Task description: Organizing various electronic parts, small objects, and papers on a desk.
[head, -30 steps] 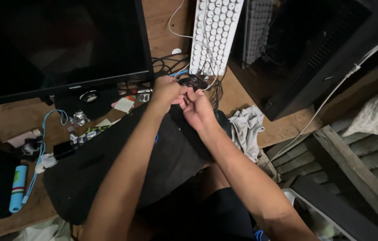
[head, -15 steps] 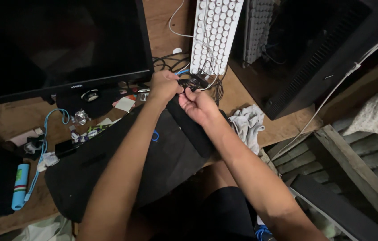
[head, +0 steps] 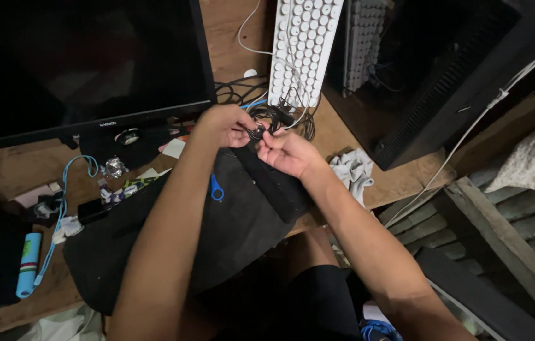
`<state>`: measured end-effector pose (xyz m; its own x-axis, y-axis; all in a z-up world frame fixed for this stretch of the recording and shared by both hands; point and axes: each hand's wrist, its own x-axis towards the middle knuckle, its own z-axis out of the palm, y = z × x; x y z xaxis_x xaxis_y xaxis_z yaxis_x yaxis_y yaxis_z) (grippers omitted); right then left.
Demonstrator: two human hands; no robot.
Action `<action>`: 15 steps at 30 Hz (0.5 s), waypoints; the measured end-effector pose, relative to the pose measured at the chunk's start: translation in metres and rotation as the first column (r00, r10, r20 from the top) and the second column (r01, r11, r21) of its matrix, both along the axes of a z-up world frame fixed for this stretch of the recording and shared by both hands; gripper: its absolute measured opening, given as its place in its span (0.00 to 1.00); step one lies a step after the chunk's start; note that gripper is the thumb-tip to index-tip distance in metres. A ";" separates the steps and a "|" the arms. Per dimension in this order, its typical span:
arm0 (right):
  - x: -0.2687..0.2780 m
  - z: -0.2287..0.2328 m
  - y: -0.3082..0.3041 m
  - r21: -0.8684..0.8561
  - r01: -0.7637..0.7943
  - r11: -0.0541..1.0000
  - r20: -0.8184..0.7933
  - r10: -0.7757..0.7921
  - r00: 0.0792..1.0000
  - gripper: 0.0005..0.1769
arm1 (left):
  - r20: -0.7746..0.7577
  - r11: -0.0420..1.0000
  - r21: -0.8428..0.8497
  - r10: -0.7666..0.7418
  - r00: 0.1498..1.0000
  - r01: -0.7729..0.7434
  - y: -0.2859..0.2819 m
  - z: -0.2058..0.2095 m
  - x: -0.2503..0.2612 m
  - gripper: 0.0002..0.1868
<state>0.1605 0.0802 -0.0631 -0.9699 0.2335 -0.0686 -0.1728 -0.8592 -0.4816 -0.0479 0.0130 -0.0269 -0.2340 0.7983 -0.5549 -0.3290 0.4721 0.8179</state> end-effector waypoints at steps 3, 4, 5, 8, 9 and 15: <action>0.010 0.010 -0.002 0.031 -0.045 0.998 -0.029 0.046 0.998 0.13 | 0.063 0.999 -0.033 0.035 0.997 -0.033 -0.002 0.009 0.004 0.07; 0.013 0.012 -0.001 0.030 -0.043 0.999 -0.029 0.044 0.999 0.13 | 0.063 0.999 -0.034 0.033 0.997 -0.031 0.003 0.002 0.000 0.07; 0.017 0.013 0.000 -0.003 0.019 1.000 -0.003 -0.019 1.000 0.11 | 0.086 1.000 -0.015 0.003 0.996 -0.001 0.009 -0.006 -0.004 0.07; 0.022 0.008 0.008 0.002 0.036 0.999 0.020 -0.036 0.999 0.09 | 0.133 0.986 0.115 -0.136 0.982 0.121 0.002 -0.009 -0.002 0.07; 0.023 0.006 0.013 0.042 -0.009 0.999 0.017 0.009 1.000 0.09 | 0.148 0.951 0.230 -0.246 0.958 0.209 -0.003 -0.007 0.001 0.09; 0.031 0.013 0.029 0.164 -0.205 0.965 0.124 0.186 0.975 0.06 | -0.229 0.997 0.018 -0.065 0.971 0.071 -0.025 0.038 0.052 0.12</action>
